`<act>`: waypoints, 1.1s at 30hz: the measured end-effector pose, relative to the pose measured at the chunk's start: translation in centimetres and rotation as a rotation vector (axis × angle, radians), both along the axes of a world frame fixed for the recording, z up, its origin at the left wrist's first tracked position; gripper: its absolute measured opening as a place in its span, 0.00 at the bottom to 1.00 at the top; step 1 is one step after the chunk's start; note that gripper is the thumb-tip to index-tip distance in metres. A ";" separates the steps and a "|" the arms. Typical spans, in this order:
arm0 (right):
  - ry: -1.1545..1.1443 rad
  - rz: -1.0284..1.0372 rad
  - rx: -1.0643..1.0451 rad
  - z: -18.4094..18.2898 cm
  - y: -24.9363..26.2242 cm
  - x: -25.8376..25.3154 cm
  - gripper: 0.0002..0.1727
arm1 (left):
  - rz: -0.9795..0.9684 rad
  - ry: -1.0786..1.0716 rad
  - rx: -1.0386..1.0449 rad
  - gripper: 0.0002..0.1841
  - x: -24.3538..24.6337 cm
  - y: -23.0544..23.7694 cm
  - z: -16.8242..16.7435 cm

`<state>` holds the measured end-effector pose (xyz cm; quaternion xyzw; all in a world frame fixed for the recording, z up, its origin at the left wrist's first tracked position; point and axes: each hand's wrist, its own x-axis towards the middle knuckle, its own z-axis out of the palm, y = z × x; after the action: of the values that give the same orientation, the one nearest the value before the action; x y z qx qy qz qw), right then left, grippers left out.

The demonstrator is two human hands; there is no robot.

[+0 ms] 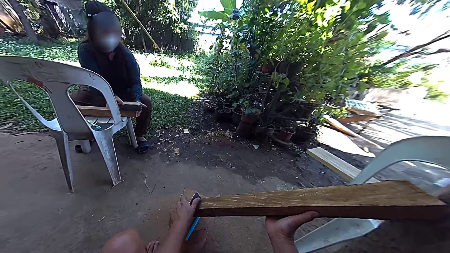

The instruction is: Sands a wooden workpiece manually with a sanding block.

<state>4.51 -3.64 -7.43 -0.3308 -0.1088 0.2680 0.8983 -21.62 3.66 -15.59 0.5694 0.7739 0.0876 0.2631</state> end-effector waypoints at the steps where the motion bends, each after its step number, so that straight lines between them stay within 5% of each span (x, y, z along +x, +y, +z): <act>1: -0.005 -0.013 0.002 0.0 0.1 0.0 0.56 | -0.084 -0.030 0.028 0.49 1.2 -0.7 1.6; 5: -0.001 -0.070 0.011 0.1 0.5 -0.2 0.52 | -0.456 -0.110 0.318 0.48 7.5 -5.5 7.2; 9: -0.008 -0.078 -0.014 0.5 0.0 -0.4 0.50 | -0.511 -0.140 0.592 0.49 8.3 -6.4 5.6; 17: 0.039 0.014 -0.010 -0.3 -0.2 0.4 0.55 | -0.039 -0.037 0.158 0.48 0.5 0.1 -2.6; 20: 0.044 0.026 -0.011 -0.2 -0.2 0.5 0.54 | 0.083 -0.026 0.071 0.49 -0.9 0.2 -3.3; 24: 0.052 0.028 -0.024 0.0 0.0 0.5 0.58 | -0.078 -0.044 0.080 0.48 2.0 -1.1 0.8; 27: 0.069 0.010 -0.062 0.3 0.2 0.2 0.56 | -0.322 -0.050 0.291 0.45 6.0 -3.3 4.0; 30: 0.115 0.014 -0.107 0.8 -0.1 0.0 0.54 | -0.415 -0.101 0.520 0.47 7.6 -4.6 3.9; 33: 0.120 0.032 -0.086 1.0 -0.4 0.1 0.55 | -0.380 -0.227 0.533 0.44 6.8 -4.1 3.4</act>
<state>4.63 -4.06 -6.46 -0.3507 -0.0483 0.3060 0.8838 -14.85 -0.46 -12.20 0.7388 0.5696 0.2986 0.2012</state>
